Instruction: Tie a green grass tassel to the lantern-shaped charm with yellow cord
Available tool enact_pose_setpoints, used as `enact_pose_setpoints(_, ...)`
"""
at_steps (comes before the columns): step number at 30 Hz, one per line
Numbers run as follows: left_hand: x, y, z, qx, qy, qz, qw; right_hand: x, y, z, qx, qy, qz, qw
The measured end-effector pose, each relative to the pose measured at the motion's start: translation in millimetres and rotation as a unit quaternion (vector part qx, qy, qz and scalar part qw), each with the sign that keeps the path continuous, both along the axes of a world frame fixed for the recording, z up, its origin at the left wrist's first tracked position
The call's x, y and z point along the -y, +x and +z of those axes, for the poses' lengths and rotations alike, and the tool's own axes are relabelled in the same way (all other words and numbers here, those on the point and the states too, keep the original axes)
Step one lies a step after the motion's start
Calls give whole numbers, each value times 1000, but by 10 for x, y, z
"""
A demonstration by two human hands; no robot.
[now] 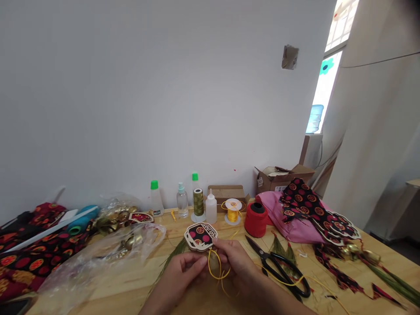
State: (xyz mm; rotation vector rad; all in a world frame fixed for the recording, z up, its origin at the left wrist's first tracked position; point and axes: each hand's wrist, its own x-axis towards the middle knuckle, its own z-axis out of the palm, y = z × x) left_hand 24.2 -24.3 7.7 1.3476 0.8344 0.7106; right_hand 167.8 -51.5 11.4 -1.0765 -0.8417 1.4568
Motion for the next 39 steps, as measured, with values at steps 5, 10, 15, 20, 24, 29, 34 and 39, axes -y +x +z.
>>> enact_pose_setpoints(5,17,12,11,68,-81,-17,994,0,21,35,-52,23,31,998)
enact_pose_setpoints(10,141,57,69,92,-119,-70,986,23,-5,84,-101,33,13,994)
enact_pose_setpoints(15,193,52,54,77,-132,-73,986,-8,10,59,-119,44,-4,992)
enact_pose_setpoints(20,279,79,72,59,-172,-104,978,-59,103,63,-147,51,-31,987)
enact_pose_setpoints(24,305,100,47,82,-198,-115,970,-57,139,91,-143,59,-31,987)
enact_pose_setpoints(29,259,73,46,120,-232,-126,957,-50,129,97,-133,53,-29,989)
enact_pose_setpoints(34,238,53,40,120,-251,-142,950,-51,128,98,-123,56,-30,990)
enact_pose_setpoints(39,227,60,-41,92,-254,-146,952,-51,143,98,-106,63,-33,992)
